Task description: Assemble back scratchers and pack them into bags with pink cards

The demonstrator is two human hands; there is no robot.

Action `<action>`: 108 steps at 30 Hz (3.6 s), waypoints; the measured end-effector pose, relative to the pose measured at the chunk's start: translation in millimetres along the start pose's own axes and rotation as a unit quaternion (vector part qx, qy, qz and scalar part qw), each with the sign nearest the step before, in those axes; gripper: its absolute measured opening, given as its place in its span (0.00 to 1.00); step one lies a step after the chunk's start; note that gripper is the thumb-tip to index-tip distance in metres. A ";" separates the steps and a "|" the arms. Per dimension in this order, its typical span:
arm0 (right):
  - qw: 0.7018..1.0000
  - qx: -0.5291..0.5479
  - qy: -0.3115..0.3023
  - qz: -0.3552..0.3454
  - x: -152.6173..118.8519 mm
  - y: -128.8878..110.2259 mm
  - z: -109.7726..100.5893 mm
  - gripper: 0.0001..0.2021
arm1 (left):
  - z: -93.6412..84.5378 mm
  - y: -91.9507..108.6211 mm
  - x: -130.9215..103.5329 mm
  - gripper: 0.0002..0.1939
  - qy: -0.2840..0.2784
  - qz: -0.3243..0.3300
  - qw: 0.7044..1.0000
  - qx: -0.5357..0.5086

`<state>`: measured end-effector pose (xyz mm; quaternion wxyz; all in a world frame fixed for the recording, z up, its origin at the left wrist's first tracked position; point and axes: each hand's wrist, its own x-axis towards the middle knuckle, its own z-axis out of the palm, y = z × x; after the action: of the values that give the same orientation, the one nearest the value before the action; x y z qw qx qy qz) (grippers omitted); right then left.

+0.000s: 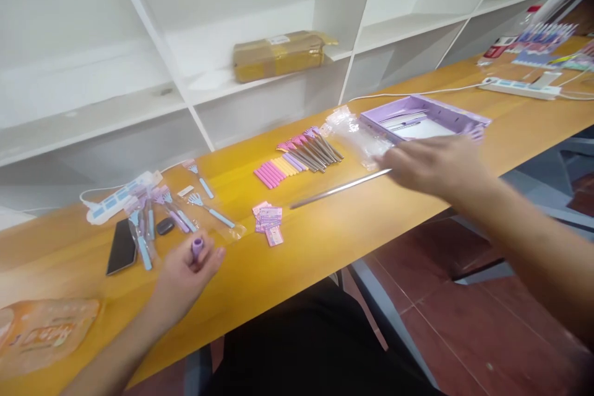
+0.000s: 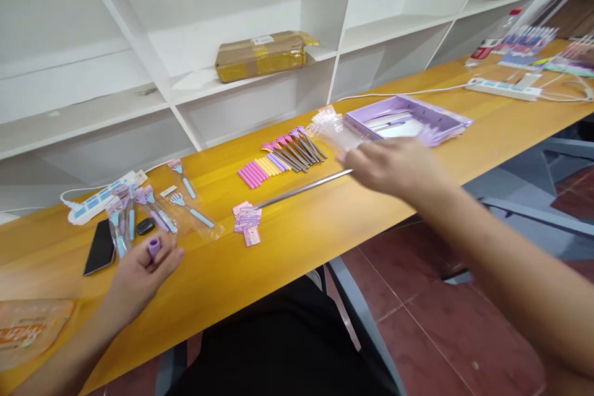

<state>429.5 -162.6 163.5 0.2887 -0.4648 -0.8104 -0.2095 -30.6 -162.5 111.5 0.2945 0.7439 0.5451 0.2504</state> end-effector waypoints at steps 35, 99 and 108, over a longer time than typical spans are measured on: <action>0.996 0.006 0.031 -0.084 22.3 -90.1 145.2 0.05 | 80.7 -2.3 46.0 0.21 -0.252 0.050 0.963 -0.082; 0.933 -0.040 -0.135 0.330 64.7 52.4 261.0 0.16 | 130.6 -70.0 50.1 0.20 -0.238 0.047 0.911 -0.332; 0.867 0.425 -0.240 -0.102 37.0 -135.4 183.7 0.43 | 144.5 -79.0 59.2 0.33 -0.138 -0.089 0.818 -0.552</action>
<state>246.0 -92.6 41.4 0.2323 -0.2477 -0.9082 0.2445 33.7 -111.3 -43.0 0.7489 0.4319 0.3330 0.3764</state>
